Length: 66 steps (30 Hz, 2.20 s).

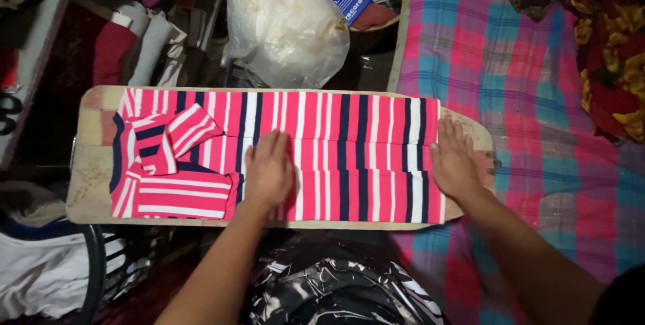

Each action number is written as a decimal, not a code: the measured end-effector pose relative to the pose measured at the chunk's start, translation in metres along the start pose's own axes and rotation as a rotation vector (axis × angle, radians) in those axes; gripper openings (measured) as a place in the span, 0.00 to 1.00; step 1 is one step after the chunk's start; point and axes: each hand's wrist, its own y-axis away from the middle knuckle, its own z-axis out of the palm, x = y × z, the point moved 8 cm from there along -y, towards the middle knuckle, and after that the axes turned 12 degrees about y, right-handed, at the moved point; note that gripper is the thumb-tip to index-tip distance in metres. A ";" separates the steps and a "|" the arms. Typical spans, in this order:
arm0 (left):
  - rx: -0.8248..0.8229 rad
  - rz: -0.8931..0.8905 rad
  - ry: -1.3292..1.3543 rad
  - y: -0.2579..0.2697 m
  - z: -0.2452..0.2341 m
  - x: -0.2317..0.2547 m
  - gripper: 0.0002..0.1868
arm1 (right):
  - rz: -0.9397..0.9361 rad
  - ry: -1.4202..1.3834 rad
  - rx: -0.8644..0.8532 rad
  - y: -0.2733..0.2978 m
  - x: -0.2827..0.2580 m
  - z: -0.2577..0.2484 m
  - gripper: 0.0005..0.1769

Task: The person folds a striped t-shirt and then a white t-shirt on a board.

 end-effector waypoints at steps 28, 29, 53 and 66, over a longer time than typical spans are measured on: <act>0.364 -0.246 0.409 0.073 -0.107 -0.229 0.18 | -0.864 0.189 -0.109 -0.129 -0.551 0.012 0.23; 0.324 -0.215 0.371 0.069 -0.102 -0.230 0.14 | -0.832 0.255 -0.163 -0.132 -0.551 0.012 0.27; 0.735 -0.006 0.915 0.129 -0.137 -0.229 0.10 | -0.715 -0.220 -0.046 -0.027 -0.476 -0.059 0.19; 0.468 0.115 0.805 0.142 -0.113 -0.221 0.19 | -0.735 -0.014 0.002 -0.007 -0.466 -0.020 0.12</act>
